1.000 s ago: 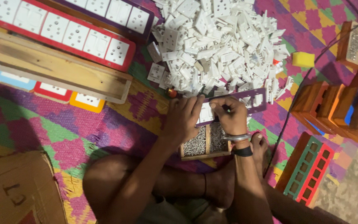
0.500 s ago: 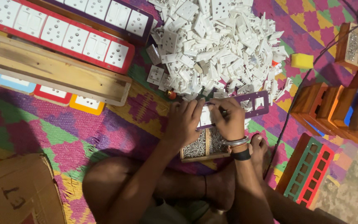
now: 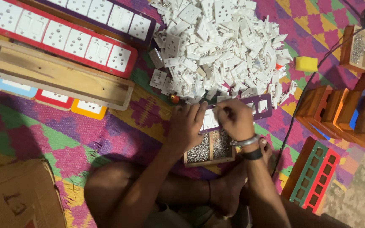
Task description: The person sits on a colorful mat and assembles white plastic electrical socket components into a purple frame. They pick up individual sockets from a pile, place them into the frame slots, and secure them using small metal pins from a wooden box.
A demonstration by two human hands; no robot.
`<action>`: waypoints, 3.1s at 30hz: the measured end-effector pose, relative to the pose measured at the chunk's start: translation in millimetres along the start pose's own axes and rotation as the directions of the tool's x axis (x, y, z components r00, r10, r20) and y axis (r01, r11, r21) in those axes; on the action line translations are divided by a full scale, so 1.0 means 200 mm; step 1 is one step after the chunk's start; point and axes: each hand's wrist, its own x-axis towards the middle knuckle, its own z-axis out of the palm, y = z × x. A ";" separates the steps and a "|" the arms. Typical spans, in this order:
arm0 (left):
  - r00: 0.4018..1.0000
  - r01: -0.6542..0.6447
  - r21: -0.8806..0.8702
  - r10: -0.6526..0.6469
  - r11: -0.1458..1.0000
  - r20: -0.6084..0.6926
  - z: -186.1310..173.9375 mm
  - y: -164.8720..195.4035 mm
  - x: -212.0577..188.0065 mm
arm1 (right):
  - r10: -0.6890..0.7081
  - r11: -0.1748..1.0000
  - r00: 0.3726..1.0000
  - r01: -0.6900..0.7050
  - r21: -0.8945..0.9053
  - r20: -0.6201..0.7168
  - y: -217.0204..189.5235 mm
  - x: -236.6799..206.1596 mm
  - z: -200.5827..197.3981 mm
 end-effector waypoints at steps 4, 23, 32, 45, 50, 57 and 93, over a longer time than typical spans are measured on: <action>0.999 0.027 0.014 -0.026 1.000 -0.023 0.00 -0.01 0.00 | 0.302 0.858 0.953 -0.284 0.429 0.026 0.07 -0.06 -0.01; 0.999 -0.034 0.033 0.034 0.999 -0.001 0.01 -0.01 -0.01 | 0.094 0.987 0.987 -0.075 -0.144 0.127 -0.02 0.02 0.00; 0.999 -0.023 -0.025 0.022 0.999 -0.042 -0.03 0.02 0.01 | 0.319 0.910 0.908 -0.374 0.182 0.272 0.01 0.03 -0.01; 0.988 0.152 -0.011 -0.152 0.988 -0.016 -0.08 0.01 0.07 | 0.099 0.992 0.946 -0.071 0.103 -0.308 -0.11 -0.20 0.13; 0.963 0.266 0.098 -0.259 0.959 -0.078 -0.13 -0.06 0.06 | -0.041 0.972 0.999 0.043 -0.232 0.010 -0.22 -0.40 0.26; 0.967 0.255 0.121 -0.249 0.959 -0.061 -0.14 -0.03 0.06 | -0.053 0.941 0.996 0.073 -0.329 0.071 -0.21 -0.41 0.31; 0.996 -0.055 0.001 0.055 0.998 -0.065 -0.12 0.04 0.06 | 0.208 0.970 0.978 -0.210 0.122 0.032 -0.07 -0.03 0.14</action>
